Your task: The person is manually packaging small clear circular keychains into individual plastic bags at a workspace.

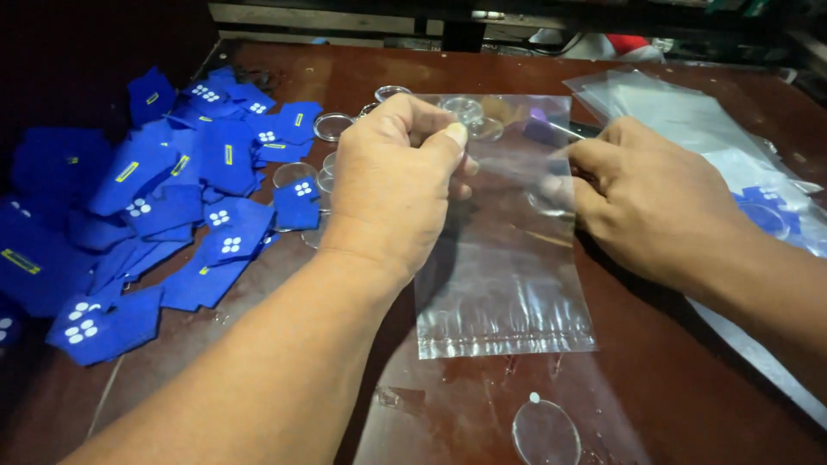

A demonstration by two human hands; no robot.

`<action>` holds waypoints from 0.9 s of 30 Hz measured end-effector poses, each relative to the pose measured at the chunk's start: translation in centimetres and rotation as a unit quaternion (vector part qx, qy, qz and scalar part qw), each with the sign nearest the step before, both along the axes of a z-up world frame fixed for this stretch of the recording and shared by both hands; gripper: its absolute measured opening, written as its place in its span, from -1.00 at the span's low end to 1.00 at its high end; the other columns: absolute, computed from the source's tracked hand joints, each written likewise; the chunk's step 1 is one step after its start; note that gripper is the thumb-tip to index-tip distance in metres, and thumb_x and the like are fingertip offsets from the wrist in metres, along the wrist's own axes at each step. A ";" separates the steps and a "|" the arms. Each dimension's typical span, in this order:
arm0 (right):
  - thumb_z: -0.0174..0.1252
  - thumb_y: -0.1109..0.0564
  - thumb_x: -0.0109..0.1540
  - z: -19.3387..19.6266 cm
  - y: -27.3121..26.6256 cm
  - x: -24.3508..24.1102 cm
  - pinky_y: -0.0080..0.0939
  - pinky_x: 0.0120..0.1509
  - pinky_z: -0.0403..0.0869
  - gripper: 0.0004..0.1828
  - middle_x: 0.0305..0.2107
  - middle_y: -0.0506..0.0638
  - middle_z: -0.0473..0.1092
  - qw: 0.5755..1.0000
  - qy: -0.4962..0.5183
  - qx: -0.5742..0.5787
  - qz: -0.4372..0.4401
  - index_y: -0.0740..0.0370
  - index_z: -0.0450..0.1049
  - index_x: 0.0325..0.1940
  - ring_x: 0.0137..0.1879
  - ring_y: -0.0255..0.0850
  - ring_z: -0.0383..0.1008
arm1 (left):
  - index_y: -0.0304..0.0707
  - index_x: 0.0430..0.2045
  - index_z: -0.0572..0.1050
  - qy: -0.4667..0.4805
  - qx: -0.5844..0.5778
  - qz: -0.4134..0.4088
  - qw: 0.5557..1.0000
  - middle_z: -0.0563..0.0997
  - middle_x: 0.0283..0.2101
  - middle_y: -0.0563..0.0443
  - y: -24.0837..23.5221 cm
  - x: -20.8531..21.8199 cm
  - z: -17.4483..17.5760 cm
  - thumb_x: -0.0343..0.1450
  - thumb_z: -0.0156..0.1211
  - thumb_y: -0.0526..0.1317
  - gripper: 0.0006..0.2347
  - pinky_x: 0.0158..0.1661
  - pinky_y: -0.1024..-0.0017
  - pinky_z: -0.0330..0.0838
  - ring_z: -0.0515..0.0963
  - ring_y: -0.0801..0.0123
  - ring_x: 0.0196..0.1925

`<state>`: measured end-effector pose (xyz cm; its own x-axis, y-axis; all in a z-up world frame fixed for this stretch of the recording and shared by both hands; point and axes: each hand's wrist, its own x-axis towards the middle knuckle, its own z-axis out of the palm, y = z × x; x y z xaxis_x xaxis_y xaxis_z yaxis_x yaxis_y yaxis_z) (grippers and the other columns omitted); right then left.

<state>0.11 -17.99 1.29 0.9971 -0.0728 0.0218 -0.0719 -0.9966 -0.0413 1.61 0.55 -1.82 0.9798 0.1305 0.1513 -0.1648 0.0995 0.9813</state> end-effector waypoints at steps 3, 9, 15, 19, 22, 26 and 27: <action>0.07 -0.15 0.30 -1.1 -1.1 0.8 0.10 0.12 0.34 -0.67 -0.10 0.07 0.44 0.997 -0.056 0.050 0.028 -0.01 0.57 0.01 0.06 0.08 0.45 | -0.23 -0.52 0.51 0.000 0.026 0.002 1.000 0.60 -0.52 0.03 0.0 -0.1 0.1 0.39 0.15 -0.33 -0.93 -0.48 0.53 0.63 0.62 0.50 -0.50; 0.16 -0.27 0.24 -2.0 -1.7 0.0 -0.03 0.12 0.32 -0.57 -0.12 -0.03 0.42 0.992 -0.080 0.094 0.031 -0.02 0.57 0.03 0.01 -0.06 0.43 | -0.23 -0.51 0.51 0.029 0.037 -0.005 0.999 0.59 -0.54 0.04 0.1 -0.7 0.9 0.41 0.15 -0.33 -0.92 -0.43 0.54 0.61 0.60 0.50 -0.49; 0.23 0.06 0.34 -0.5 -0.5 -1.7 -0.15 -0.14 0.40 -0.89 -0.34 -0.04 0.56 0.961 -0.095 0.254 -0.043 0.09 0.47 -0.17 -0.30 -0.21 0.50 | -0.20 -0.47 0.52 0.048 0.066 -0.012 0.997 0.63 -0.53 0.03 0.0 -1.0 1.3 0.41 0.15 -0.31 -0.95 -0.42 0.53 0.57 0.58 0.47 -0.53; 0.05 0.19 0.52 -0.7 -1.9 -0.2 -0.24 -0.25 0.59 -0.88 -0.41 0.02 0.41 0.882 -0.208 0.423 0.009 0.20 0.30 -0.10 -0.35 -0.23 0.58 | -0.17 -0.47 0.53 0.047 0.089 -0.011 0.995 0.65 -0.55 0.03 -0.2 -1.0 1.2 0.40 0.16 -0.29 -0.95 -0.42 0.52 0.52 0.55 0.46 -0.58; -0.03 0.02 0.41 1.3 -1.9 2.4 -0.47 -0.52 0.27 -0.91 -0.32 -0.21 0.41 0.818 -0.222 0.519 -0.109 -0.05 0.37 -0.04 -0.39 -0.44 0.45 | -0.17 -0.48 0.53 0.033 0.102 -0.003 0.994 0.65 -0.55 0.05 -0.2 -1.0 1.1 0.40 0.17 -0.29 -0.95 -0.45 0.53 0.55 0.57 0.46 -0.59; 0.08 0.09 0.41 3.2 -1.8 4.8 -0.66 -0.46 0.09 -0.91 -0.26 -0.26 0.29 0.790 -0.089 0.598 -0.101 -0.13 0.33 -0.12 -0.39 -0.57 0.18 | -0.14 -0.51 0.54 0.029 0.121 0.000 0.992 0.62 -0.50 0.12 -0.2 -1.0 0.9 0.39 0.19 -0.28 -0.94 -0.41 0.55 0.63 0.61 0.51 -0.50; 0.03 0.16 0.37 3.4 -2.1 5.6 -0.70 -0.36 0.17 -0.88 -0.08 -0.27 0.30 0.807 -0.071 0.582 -0.074 -0.09 0.32 -0.09 -0.28 -0.60 0.21 | -0.13 -0.52 0.56 0.019 0.131 0.004 0.991 0.61 -0.47 0.18 -0.2 -0.8 0.8 0.37 0.21 -0.27 -0.94 -0.40 0.55 0.67 0.59 0.54 -0.47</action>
<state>5.70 -20.05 4.70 0.9691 -0.2444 -0.0330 -0.0976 -0.2574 -0.9614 0.82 0.37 -1.01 0.9848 0.0985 0.1433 -0.1264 -0.1608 0.9789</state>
